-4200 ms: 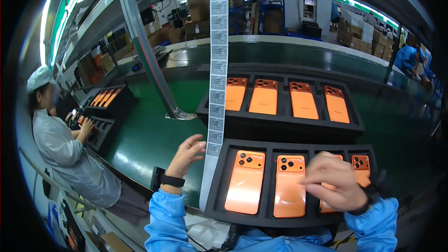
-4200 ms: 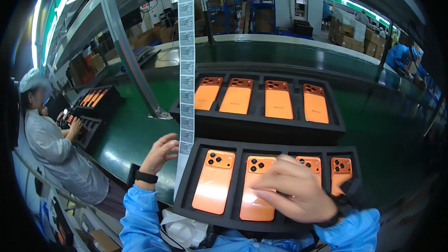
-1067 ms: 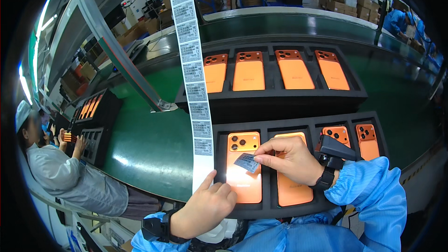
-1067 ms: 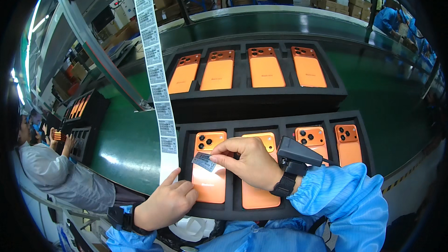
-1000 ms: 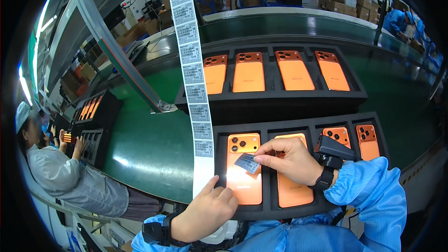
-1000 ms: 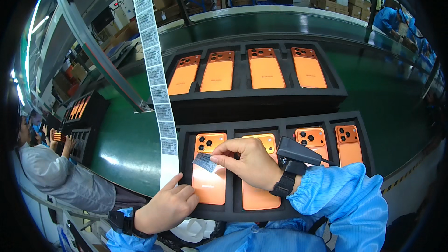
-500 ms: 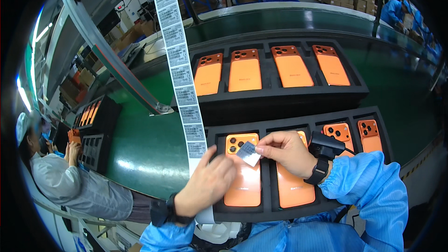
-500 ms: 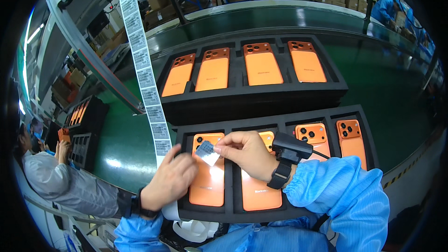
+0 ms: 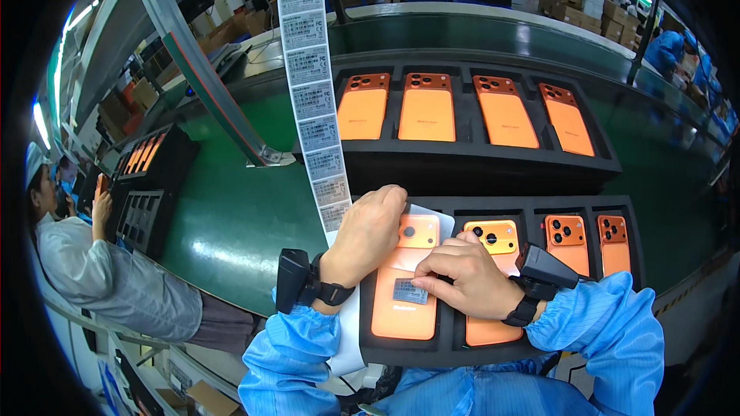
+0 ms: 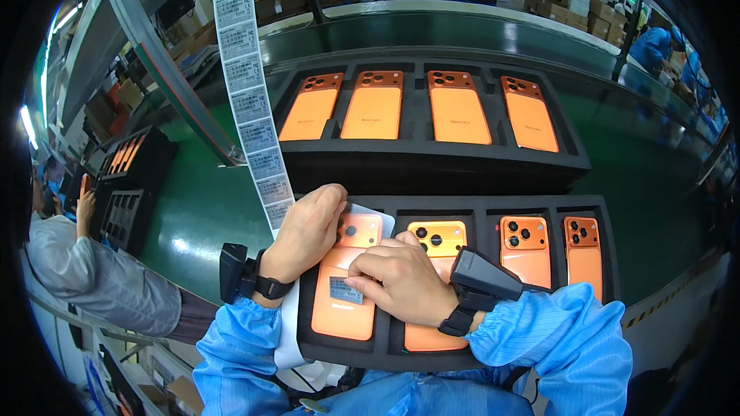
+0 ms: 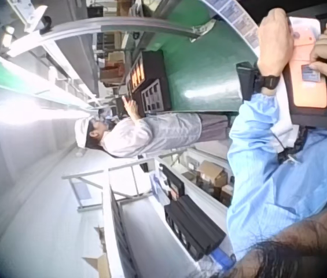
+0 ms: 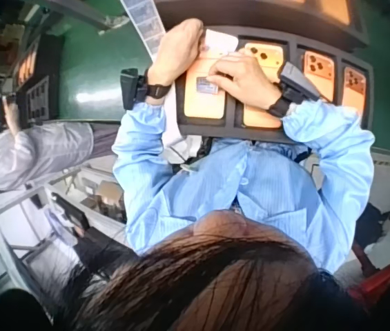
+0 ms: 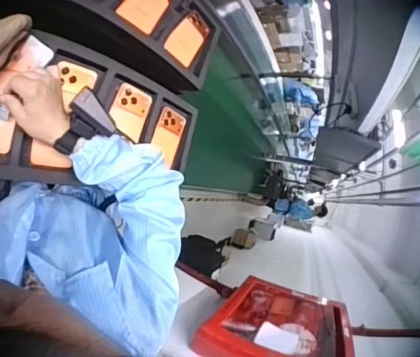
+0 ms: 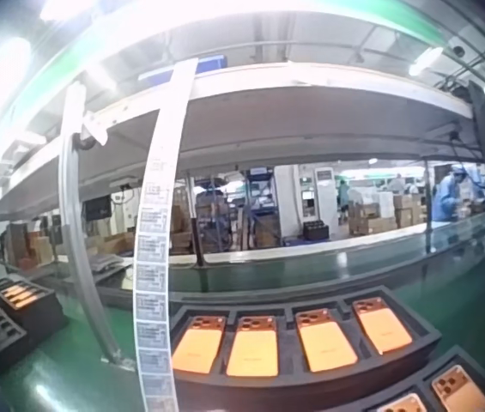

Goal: The person is applying regulatory labels and protective films to the back of mobile phones on a factory assembly line.

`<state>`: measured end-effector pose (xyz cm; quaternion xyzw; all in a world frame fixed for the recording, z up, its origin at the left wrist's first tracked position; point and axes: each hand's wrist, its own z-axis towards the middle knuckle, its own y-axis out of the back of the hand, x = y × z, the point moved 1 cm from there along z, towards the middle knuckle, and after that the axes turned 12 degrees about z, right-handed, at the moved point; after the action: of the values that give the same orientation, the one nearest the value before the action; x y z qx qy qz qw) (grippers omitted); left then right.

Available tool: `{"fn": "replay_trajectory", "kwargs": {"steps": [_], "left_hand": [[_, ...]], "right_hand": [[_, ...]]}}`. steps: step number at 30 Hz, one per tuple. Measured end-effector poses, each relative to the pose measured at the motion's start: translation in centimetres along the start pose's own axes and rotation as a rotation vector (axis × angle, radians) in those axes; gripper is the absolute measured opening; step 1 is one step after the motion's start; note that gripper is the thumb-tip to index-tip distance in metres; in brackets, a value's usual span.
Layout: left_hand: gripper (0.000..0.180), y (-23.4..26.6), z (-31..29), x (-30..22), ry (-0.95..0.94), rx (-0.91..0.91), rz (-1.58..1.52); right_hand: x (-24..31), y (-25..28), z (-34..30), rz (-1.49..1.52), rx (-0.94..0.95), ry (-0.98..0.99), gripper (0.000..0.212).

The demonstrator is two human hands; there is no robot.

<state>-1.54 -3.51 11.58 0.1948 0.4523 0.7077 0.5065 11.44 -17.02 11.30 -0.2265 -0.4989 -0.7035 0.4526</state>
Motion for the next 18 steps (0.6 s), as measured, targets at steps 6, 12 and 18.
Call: {"fn": "replay_trajectory", "kwargs": {"steps": [6, 12, 18], "left_hand": [[0.007, -0.19, -0.12, 0.07, 0.014, -0.015, -0.021], [0.006, -0.19, -0.14, -0.12, 0.028, -0.016, -0.032], [0.006, -0.09, -0.21, -0.15, 0.014, -0.024, -0.020]], "right_hand": [[-0.12, -0.67, -0.07, -0.064, 0.005, 0.053, 0.010], [0.02, -0.73, -0.08, -0.080, 0.023, 0.006, 0.012], [0.03, -0.93, -0.03, -0.075, 0.023, -0.002, 0.012]]}}
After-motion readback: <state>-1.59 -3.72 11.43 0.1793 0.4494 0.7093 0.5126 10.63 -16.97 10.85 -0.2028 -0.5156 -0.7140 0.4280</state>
